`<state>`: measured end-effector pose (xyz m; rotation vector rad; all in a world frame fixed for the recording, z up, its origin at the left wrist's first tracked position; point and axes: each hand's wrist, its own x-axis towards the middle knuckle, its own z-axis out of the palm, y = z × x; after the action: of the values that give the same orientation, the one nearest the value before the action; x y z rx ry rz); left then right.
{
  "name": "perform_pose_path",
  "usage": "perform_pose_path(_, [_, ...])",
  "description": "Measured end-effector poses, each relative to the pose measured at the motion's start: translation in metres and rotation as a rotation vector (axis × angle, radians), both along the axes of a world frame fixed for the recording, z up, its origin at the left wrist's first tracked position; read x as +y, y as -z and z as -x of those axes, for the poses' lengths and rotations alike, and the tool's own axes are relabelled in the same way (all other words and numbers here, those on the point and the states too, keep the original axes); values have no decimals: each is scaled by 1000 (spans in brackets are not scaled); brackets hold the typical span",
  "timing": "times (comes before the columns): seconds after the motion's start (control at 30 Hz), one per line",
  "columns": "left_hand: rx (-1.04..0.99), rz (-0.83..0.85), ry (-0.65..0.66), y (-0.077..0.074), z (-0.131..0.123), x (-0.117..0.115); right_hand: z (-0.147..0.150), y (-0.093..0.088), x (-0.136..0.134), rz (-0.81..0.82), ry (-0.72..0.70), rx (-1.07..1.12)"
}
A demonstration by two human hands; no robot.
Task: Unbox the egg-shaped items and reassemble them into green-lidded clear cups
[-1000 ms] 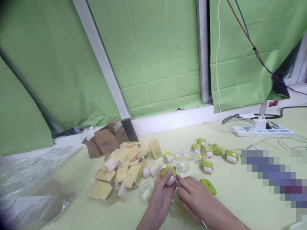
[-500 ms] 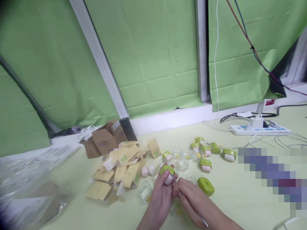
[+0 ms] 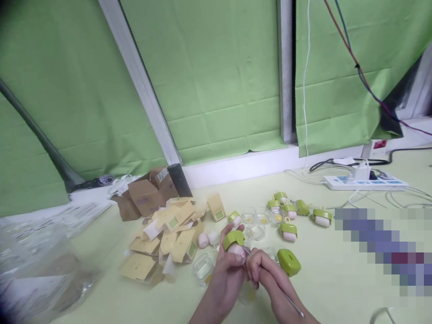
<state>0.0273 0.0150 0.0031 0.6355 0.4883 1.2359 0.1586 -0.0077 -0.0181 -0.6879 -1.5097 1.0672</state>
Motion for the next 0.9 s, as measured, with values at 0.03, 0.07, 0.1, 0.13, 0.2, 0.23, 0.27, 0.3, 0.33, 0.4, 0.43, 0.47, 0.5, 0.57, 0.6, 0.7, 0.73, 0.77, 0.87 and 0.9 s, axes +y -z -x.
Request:
perform_pose_path(0.03, [27,-9,-33,-2,3,1,-5,-5,3,13,-19,10])
perform_pose_path(0.07, [68,-13,-72,-4,6,2,-11,-10,6,17,-12,13])
perform_pose_path(0.1, [126,-16,-101,-5,9,3,-16,-14,9,18,22,7])
perform_pose_path(0.13, [197,-24,-111,-6,11,3,-21,-18,12,18,88,-12])
perform_pose_path(0.2, [344,-77,-58,-6,13,3,-26,-24,18,28,203,-88])
perform_pose_path(0.23, [399,-127,-14,-5,12,1,-25,-25,19,47,212,-142])
perform_pose_path(0.27, [444,-185,25,-4,11,0,-24,-25,20,69,186,-188])
perform_pose_path(0.3, [479,-239,52,-3,9,-2,-21,-25,20,91,144,-216])
perform_pose_path(0.33, [506,-278,64,-2,7,-3,-18,-25,20,114,105,-224])
perform_pose_path(0.4, [534,-278,37,1,3,-3,-13,-24,19,165,89,-172])
perform_pose_path(0.43, [549,-249,-8,2,1,-2,-11,-24,19,185,120,-123])
perform_pose_path(0.47, [567,-219,-68,4,0,1,-11,-23,20,200,173,-71])
perform_pose_path(0.5, [588,-195,-129,7,0,3,-10,-23,20,208,235,-26])
perform_pose_path(0.57, [670,-184,-184,11,-1,8,-11,-21,21,192,338,32])
perform_pose_path(0.6, [711,-187,-175,12,-2,10,-11,-21,22,177,354,36])
perform_pose_path(0.7, [754,-163,-126,11,-3,13,-12,-19,22,158,344,-27])
perform_pose_path(0.73, [748,-148,-132,10,-3,13,-12,-18,21,159,355,-56])
perform_pose_path(0.77, [731,-133,-138,8,-3,12,-13,-18,21,159,374,-82])
perform_pose_path(0.87, [686,-105,-107,4,-4,10,-14,-16,21,117,433,-139])
perform_pose_path(0.9, [676,-97,-93,3,-4,10,-14,-15,20,81,442,-156])
